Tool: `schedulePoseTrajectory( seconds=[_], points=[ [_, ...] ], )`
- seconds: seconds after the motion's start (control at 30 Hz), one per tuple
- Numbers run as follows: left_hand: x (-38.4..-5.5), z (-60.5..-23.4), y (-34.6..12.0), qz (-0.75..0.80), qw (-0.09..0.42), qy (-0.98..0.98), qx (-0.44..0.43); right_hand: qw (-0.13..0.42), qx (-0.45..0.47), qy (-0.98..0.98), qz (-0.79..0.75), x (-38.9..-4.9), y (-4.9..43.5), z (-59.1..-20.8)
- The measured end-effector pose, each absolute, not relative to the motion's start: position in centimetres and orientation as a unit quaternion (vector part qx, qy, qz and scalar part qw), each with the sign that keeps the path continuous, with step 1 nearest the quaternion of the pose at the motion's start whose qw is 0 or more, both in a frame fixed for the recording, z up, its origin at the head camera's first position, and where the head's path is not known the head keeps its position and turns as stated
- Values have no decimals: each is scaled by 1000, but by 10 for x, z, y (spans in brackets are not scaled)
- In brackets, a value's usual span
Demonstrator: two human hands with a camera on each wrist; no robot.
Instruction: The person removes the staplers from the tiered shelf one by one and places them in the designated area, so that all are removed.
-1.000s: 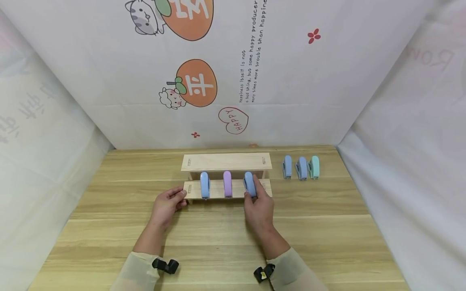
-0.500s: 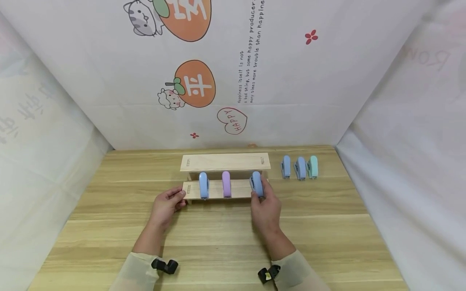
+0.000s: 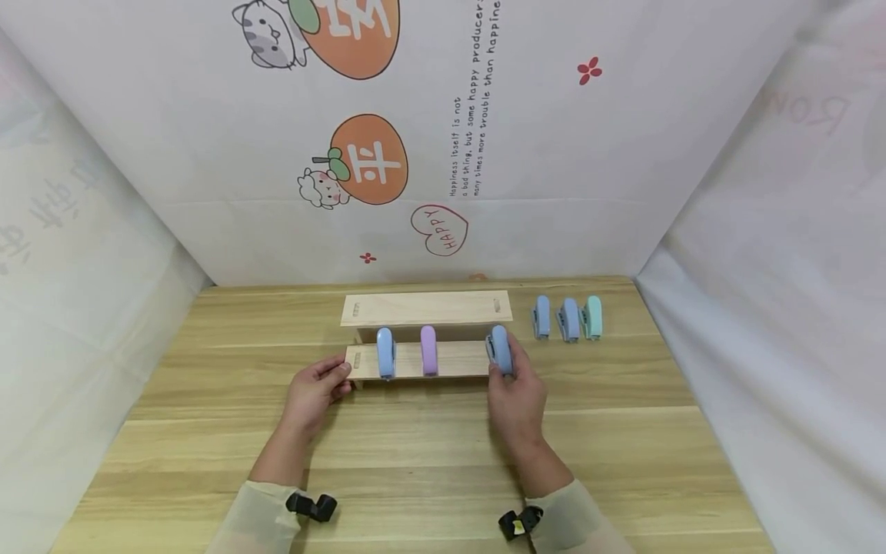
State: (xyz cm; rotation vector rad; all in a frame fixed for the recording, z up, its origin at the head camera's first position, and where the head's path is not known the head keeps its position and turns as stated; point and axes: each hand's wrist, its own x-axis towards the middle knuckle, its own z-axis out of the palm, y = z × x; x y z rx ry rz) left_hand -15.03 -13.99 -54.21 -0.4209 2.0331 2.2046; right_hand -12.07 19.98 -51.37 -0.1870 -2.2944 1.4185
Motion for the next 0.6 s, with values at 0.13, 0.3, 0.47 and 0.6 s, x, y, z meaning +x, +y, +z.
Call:
schedulePoseTrajectory(
  seconds=[0.13,0.3,0.47,0.6],
  points=[
    [-150,-542,-140,728,57,670,-135,228,-70,-830,504,-121,205,-516],
    [-150,-541,-140,729,54,668,-137,239,-80,-826,505,-121,213,-518],
    [-151,-542,-140,727,56,670,-141,229,-104,-807,534,-121,218,-517],
    [-151,-544,-140,726,55,670,-142,217,-117,-802,544,-121,222,-518]
  ],
)
